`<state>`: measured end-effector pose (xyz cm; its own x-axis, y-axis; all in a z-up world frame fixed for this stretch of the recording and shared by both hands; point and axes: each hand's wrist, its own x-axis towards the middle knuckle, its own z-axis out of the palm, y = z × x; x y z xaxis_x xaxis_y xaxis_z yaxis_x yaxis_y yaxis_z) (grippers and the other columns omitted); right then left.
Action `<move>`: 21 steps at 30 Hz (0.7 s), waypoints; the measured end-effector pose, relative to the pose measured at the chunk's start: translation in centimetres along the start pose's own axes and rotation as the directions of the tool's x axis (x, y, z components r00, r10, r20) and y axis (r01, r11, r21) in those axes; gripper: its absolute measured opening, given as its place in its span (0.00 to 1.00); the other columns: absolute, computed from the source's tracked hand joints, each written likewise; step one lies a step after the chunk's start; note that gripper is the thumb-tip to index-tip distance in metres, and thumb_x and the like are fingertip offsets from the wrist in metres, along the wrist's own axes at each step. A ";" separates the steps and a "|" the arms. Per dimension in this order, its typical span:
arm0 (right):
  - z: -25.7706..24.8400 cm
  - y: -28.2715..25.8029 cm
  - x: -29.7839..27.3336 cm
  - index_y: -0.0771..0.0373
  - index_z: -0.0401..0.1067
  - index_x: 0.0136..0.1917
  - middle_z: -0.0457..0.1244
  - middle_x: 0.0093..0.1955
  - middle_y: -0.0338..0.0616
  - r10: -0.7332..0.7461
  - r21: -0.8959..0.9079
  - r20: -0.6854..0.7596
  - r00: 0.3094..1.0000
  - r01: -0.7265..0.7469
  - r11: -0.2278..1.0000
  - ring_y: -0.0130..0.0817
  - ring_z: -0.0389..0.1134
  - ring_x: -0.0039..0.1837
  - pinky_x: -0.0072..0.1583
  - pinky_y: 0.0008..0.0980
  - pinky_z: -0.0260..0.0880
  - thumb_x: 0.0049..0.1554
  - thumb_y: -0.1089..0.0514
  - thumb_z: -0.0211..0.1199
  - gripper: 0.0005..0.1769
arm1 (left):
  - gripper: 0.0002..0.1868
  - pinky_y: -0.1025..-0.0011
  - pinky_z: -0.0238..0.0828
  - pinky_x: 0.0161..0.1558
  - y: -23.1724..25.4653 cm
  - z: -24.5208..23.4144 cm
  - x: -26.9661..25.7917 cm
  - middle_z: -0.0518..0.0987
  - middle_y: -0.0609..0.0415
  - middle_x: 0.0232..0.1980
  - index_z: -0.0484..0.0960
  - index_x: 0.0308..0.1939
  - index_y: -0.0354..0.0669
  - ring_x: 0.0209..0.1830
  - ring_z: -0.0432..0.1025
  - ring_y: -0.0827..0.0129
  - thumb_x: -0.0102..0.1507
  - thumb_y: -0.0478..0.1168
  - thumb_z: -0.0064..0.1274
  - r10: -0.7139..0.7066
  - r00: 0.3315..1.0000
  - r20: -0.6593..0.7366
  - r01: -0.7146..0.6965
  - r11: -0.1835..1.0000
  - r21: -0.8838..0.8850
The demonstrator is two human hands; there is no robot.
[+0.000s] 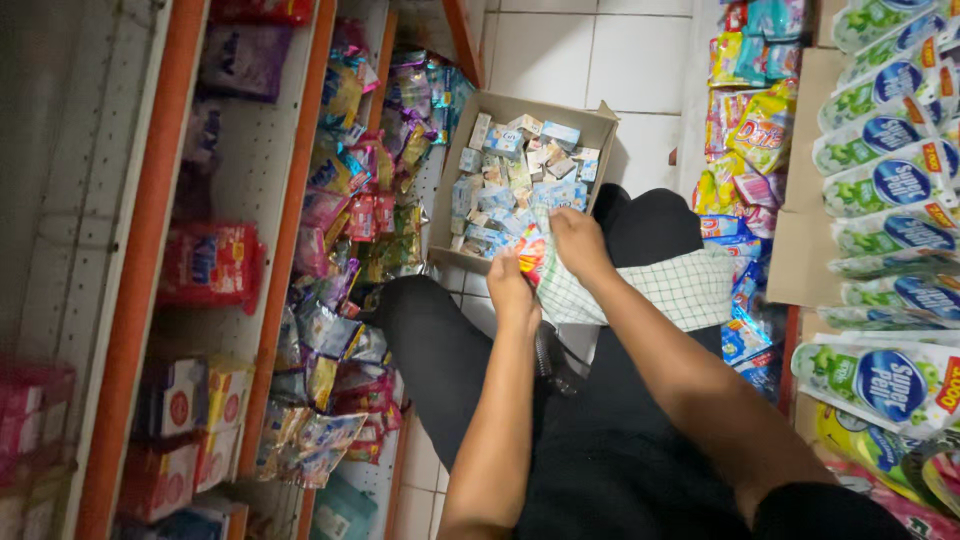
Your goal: The person sits on the floor and uses a barcode scanner to scan small red packets from a cardboard box. They then place the scanned packets onto a shelf. Later, the person wipes a wire rack with a cloth and places it on the shelf.
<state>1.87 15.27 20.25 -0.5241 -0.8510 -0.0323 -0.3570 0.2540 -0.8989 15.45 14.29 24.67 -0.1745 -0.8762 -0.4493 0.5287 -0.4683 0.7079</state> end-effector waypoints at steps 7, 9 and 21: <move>3.1 3.4 -4.2 0.71 0.73 0.59 0.68 0.57 0.63 -0.160 0.052 0.455 0.876 0.154 0.987 0.55 0.70 0.59 0.61 0.46 0.68 0.68 0.50 0.41 0.25 | 0.18 0.64 0.74 0.33 -1.0 -2.9 2.5 0.72 0.56 0.32 0.71 0.38 0.41 0.29 0.72 0.68 0.75 0.50 0.42 0.081 0.988 -0.131 -0.111 0.965 -0.240; 2.2 2.0 -5.9 0.71 0.73 0.57 0.70 0.54 0.63 -0.057 0.049 0.585 0.809 0.035 0.998 0.55 0.72 0.58 0.61 0.44 0.69 0.69 0.48 0.40 0.27 | 0.18 0.65 0.70 0.29 -0.7 -5.4 3.3 0.71 0.56 0.29 0.71 0.37 0.44 0.26 0.70 0.68 0.74 0.52 0.44 -0.039 0.985 -0.170 -0.014 0.954 -0.299; -2.0 0.1 -3.4 0.57 0.69 0.68 0.67 0.62 0.57 0.410 -0.602 0.764 0.499 0.322 0.731 0.56 0.67 0.63 0.63 0.50 0.66 0.58 0.32 0.59 0.35 | 0.23 0.65 0.68 0.41 1.4 -8.0 9.2 0.76 0.54 0.37 0.79 0.50 0.47 0.35 0.69 0.65 0.69 0.62 0.47 -0.278 0.954 -0.113 0.227 0.914 -0.336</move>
<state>2.07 19.13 21.11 0.1830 -0.6713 -0.7182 -0.8949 0.1887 -0.4044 21.20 6.49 17.14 -0.2200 -0.6925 -0.6871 0.7230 -0.5886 0.3617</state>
